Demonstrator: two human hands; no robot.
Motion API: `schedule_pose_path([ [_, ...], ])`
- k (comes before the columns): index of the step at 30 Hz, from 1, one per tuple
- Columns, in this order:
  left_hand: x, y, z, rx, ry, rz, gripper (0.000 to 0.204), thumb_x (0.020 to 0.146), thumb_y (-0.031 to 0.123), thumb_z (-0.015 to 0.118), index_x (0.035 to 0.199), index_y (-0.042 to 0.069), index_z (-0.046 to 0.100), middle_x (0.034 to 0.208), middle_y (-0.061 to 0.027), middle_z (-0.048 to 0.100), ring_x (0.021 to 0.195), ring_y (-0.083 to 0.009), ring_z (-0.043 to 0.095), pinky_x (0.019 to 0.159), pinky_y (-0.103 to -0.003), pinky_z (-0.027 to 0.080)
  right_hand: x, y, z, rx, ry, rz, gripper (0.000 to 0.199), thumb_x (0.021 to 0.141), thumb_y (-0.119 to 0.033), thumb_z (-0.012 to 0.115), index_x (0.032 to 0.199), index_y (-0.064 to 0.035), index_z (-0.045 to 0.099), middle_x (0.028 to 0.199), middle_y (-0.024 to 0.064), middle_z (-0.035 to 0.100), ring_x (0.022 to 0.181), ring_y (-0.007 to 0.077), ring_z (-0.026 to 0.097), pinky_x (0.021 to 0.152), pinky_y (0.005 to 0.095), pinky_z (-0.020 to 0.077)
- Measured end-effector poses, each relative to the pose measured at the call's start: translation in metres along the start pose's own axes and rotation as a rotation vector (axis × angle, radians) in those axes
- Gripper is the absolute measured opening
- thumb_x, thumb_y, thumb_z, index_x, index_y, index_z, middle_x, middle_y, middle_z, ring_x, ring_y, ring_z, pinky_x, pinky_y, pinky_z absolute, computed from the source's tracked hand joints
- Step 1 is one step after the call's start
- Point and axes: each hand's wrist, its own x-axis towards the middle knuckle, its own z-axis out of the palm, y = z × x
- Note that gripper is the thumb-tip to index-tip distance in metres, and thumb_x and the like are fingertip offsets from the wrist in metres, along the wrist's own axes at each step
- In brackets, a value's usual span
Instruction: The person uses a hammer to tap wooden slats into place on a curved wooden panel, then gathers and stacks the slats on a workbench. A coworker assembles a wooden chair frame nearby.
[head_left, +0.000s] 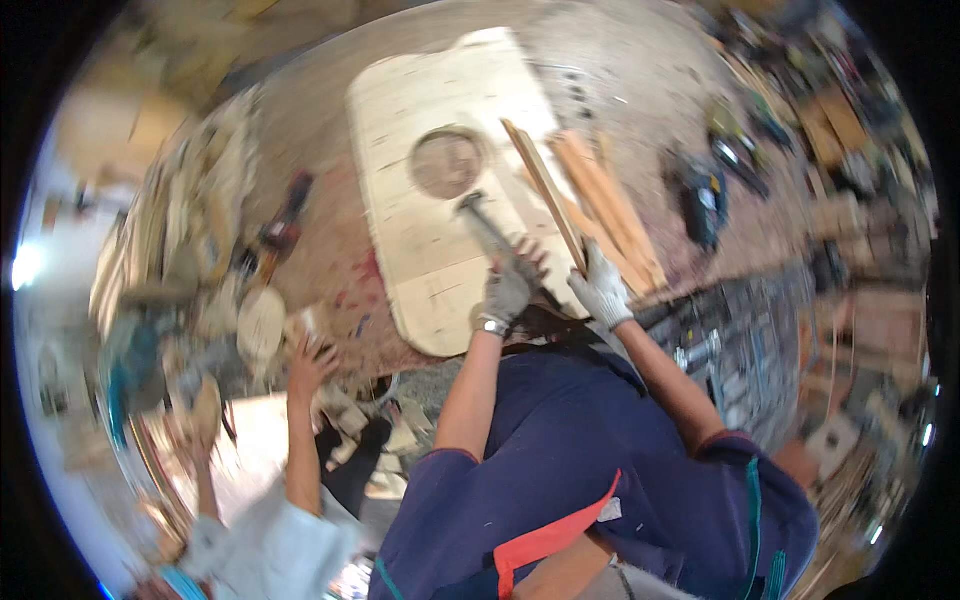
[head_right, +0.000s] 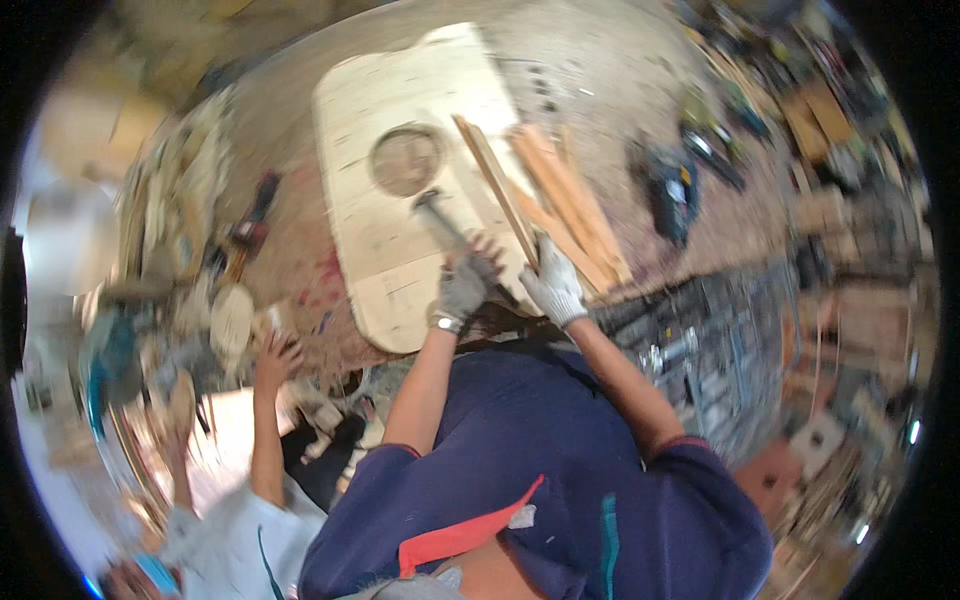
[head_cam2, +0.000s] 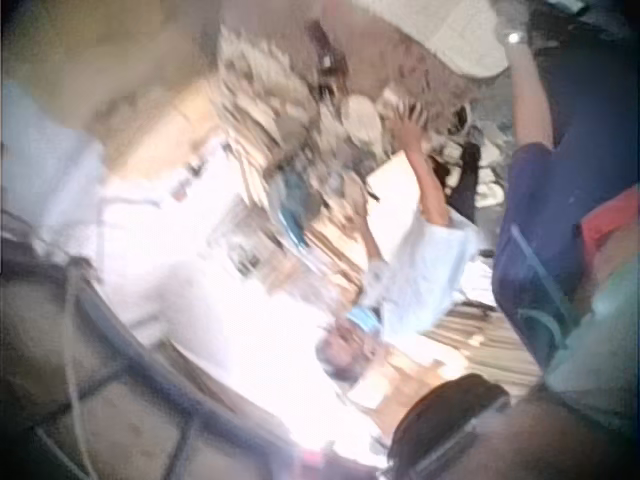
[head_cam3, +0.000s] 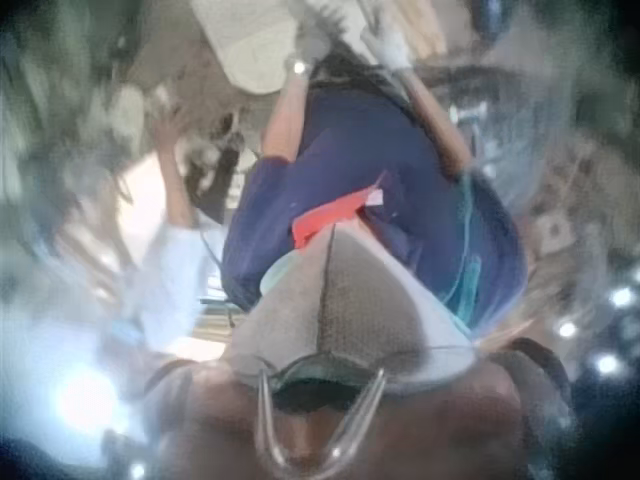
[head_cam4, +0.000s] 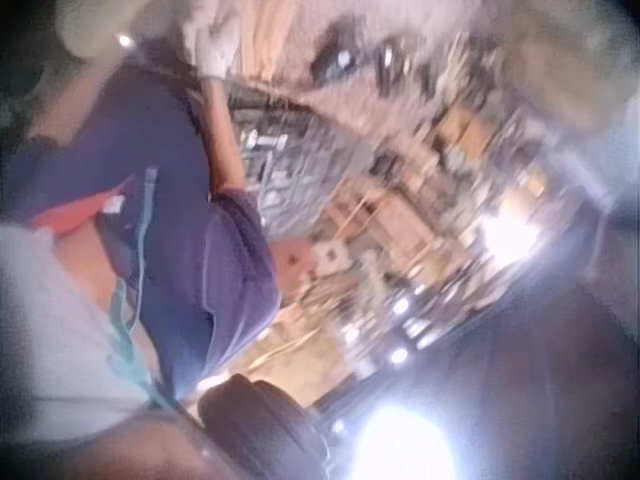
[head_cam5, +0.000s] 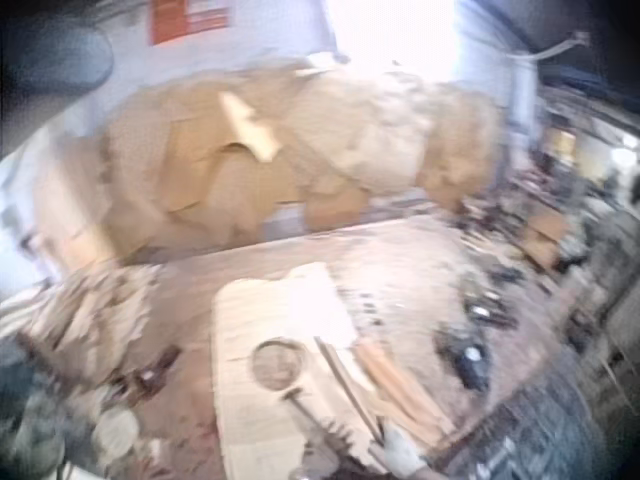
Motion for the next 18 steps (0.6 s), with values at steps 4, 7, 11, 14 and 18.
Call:
schedule_pose_path([
  [4, 0.006, -0.003, 0.018, 0.166, 0.305, -0.117, 0.061, 0.103, 0.051, 0.053, 0.148, 0.009, 0.049, 0.151, -0.0152, 0.052, 0.135, -0.0343, 0.051, 0.114, -0.05, 0.04, 0.016, 0.032, -0.052, -0.083, 0.1, 0.063, 0.059, 0.081, -0.023, 0.07, 0.135, -0.0098, 0.052, 0.106, 0.0246, 0.069, 0.094, 0.0461, 0.067, 0.082, 0.0532, 0.0543],
  [7, 0.023, -0.024, 0.024, 0.398, 0.551, -0.251, 0.061, 0.1, 0.049, 0.06, 0.139, 0.002, 0.053, 0.131, -0.0164, 0.06, 0.117, -0.0311, 0.058, 0.104, -0.045, 0.045, 0.021, 0.061, -0.073, -0.136, 0.095, 0.027, 0.055, 0.084, -0.029, 0.071, 0.132, -0.0055, 0.055, 0.116, 0.024, 0.065, 0.101, 0.044, 0.065, 0.087, 0.0513, 0.0539],
  [11, 0.052, -0.06, 0.044, 0.463, 0.568, -0.408, 0.044, 0.097, 0.042, 0.069, 0.114, 0.003, 0.058, 0.101, -0.0081, 0.062, 0.085, -0.02, 0.06, 0.075, -0.032, 0.052, 0.046, 0.099, -0.071, -0.166, 0.142, 0.214, 0.062, 0.089, -0.051, 0.068, 0.122, 0.0007, 0.061, 0.119, 0.0274, 0.063, 0.109, 0.0446, 0.063, 0.095, 0.0516, 0.0512],
  [14, 0.083, -0.079, 0.036, 0.542, 0.512, -0.378, 0.034, 0.097, 0.04, 0.071, 0.099, 0.009, 0.057, 0.089, -0.0025, 0.057, 0.074, -0.0132, 0.056, 0.066, -0.028, 0.049, 0.074, 0.121, -0.07, -0.074, -0.078, 0.374, 0.066, 0.091, -0.059, 0.061, 0.119, 0.0007, 0.062, 0.12, 0.0282, 0.063, 0.112, 0.0441, 0.063, 0.097, 0.0513, 0.0508],
  [18, 0.121, -0.113, 0.108, 0.782, 0.709, -0.419, 0.027, 0.096, 0.039, 0.072, 0.096, 0.017, 0.056, 0.08, 0.0027, 0.045, 0.065, -0.009, 0.045, 0.057, -0.026, 0.039, 0.084, 0.143, -0.054, 0.131, -0.149, 0.42, 0.071, 0.094, -0.065, 0.054, 0.115, 0.003, 0.062, 0.109, 0.0314, 0.067, 0.105, 0.0473, 0.066, 0.093, 0.0549, 0.0517],
])
